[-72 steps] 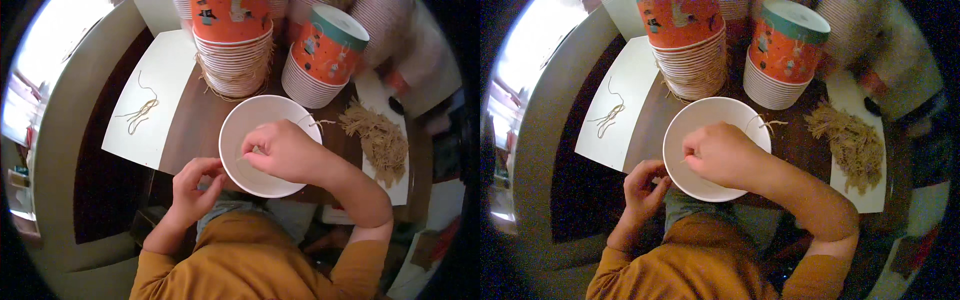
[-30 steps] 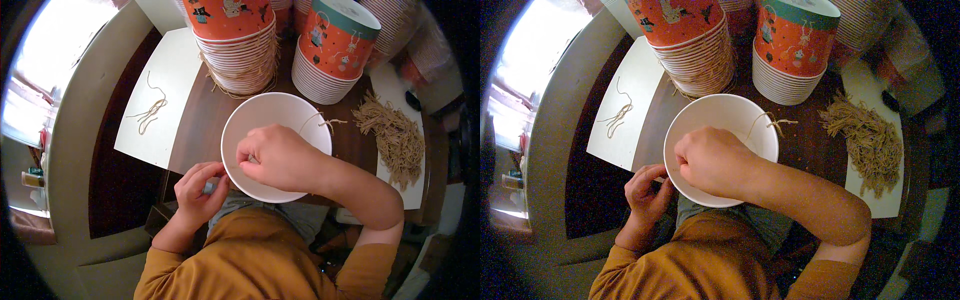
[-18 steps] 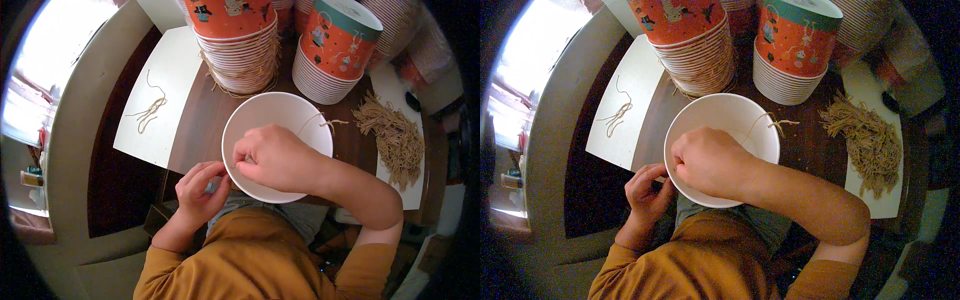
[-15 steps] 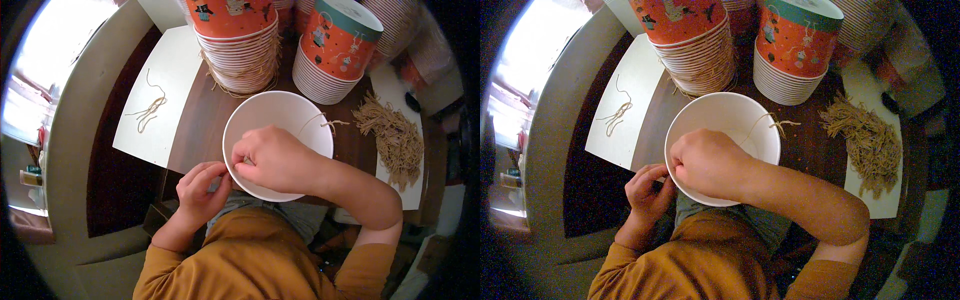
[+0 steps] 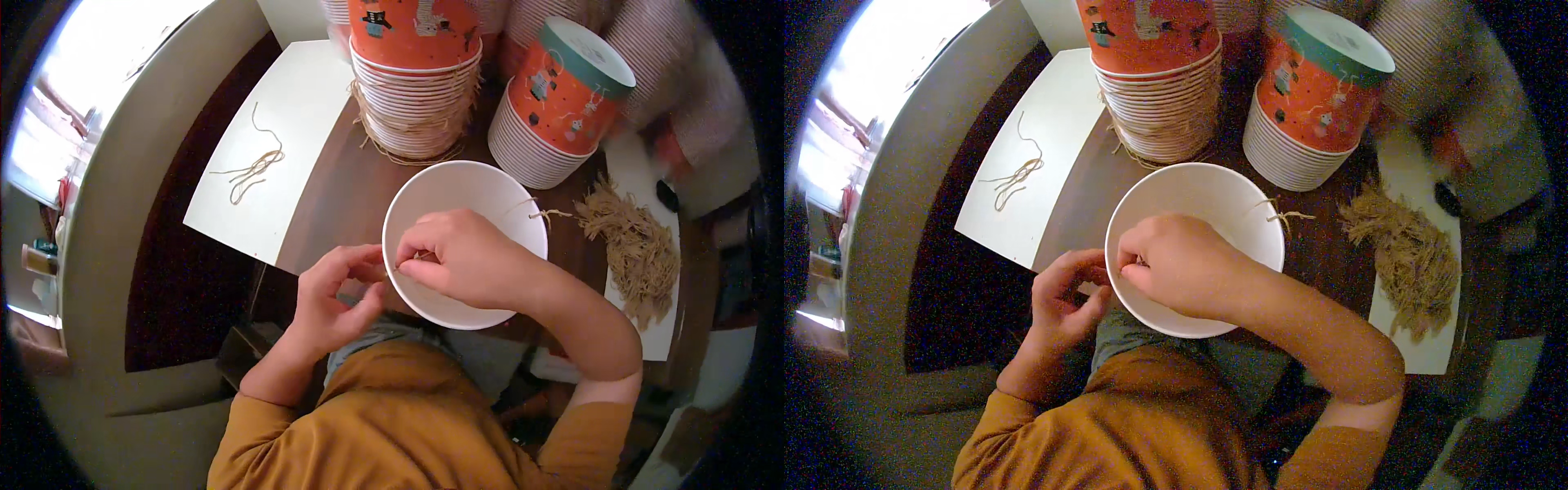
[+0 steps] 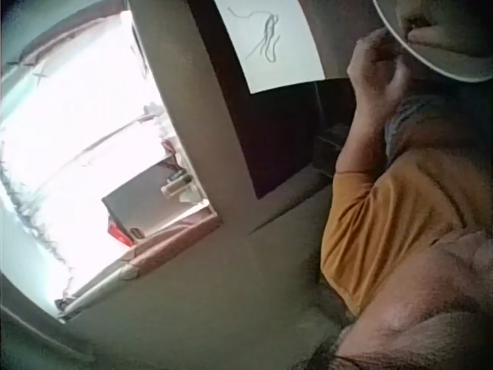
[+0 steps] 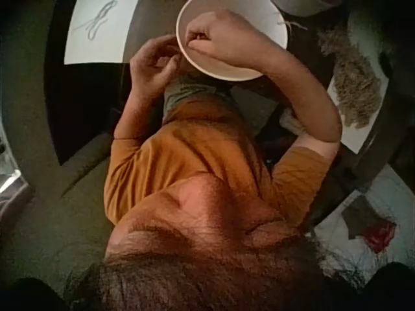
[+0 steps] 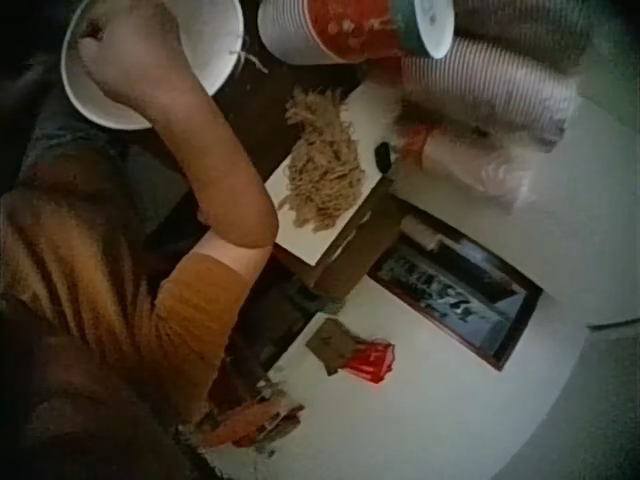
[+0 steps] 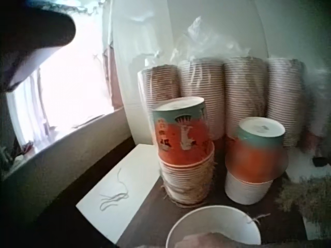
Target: Attaching twine handles to paper buckets at a workstation.
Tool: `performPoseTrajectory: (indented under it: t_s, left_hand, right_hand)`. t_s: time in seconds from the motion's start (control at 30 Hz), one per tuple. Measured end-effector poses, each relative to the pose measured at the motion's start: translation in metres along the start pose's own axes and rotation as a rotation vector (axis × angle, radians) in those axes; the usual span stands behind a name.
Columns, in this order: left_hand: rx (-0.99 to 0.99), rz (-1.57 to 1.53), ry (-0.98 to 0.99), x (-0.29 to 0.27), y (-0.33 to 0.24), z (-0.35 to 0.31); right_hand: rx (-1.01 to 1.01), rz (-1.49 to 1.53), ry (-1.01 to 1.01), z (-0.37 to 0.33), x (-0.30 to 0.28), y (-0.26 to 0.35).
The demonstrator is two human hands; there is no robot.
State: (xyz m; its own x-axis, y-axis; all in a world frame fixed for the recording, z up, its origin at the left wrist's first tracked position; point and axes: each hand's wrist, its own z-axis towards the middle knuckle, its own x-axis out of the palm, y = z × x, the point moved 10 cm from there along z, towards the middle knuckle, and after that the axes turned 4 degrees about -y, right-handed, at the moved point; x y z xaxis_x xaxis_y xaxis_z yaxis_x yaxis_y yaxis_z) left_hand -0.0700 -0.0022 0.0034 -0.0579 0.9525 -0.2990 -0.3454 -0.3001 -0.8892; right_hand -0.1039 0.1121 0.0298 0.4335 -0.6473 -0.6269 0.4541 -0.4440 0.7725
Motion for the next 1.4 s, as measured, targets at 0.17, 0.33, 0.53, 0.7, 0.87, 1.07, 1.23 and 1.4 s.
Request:
performPoseTrajectory:
  t_s: [0.17, 0.33, 0.53, 0.7, 0.87, 1.07, 1.23, 1.4]
  left_hand:
    - [0.270, 0.242, 0.036, 0.006, -0.027, -0.001]
    - [0.119, 0.122, 0.084, -0.001, -0.023, 0.004]
    - [-0.127, -0.597, 0.223, -0.020, -0.014, 0.003]
    - [-0.440, -0.710, 0.353, 0.020, -0.014, 0.002]
    - [-0.428, -0.713, 0.347, 0.032, -0.003, -0.001]
    - [-0.392, -0.762, 0.472, 0.043, -0.011, -0.008]
    - [-0.471, -0.740, 0.463, 0.046, -0.001, -0.010]
    - [-0.340, -0.894, 0.455, 0.043, 0.002, -0.006]
  right_hand:
    - [0.002, -0.015, -0.004, 0.002, 0.001, 0.001]
    - [0.065, -0.009, 0.004, -0.004, -0.005, -0.001]
    - [0.007, -0.348, -0.053, -0.031, -0.033, 0.019]
    - [-0.250, -0.234, -0.030, -0.035, -0.031, 0.072]
    - [-0.277, -0.094, 0.098, -0.002, -0.020, 0.076]
    - [-0.090, 0.088, 0.162, 0.016, -0.014, 0.050]
    - [-0.339, -0.528, -0.613, -0.019, -0.066, 0.083]
    - [-0.121, -0.100, -0.192, -0.053, -0.042, 0.049]
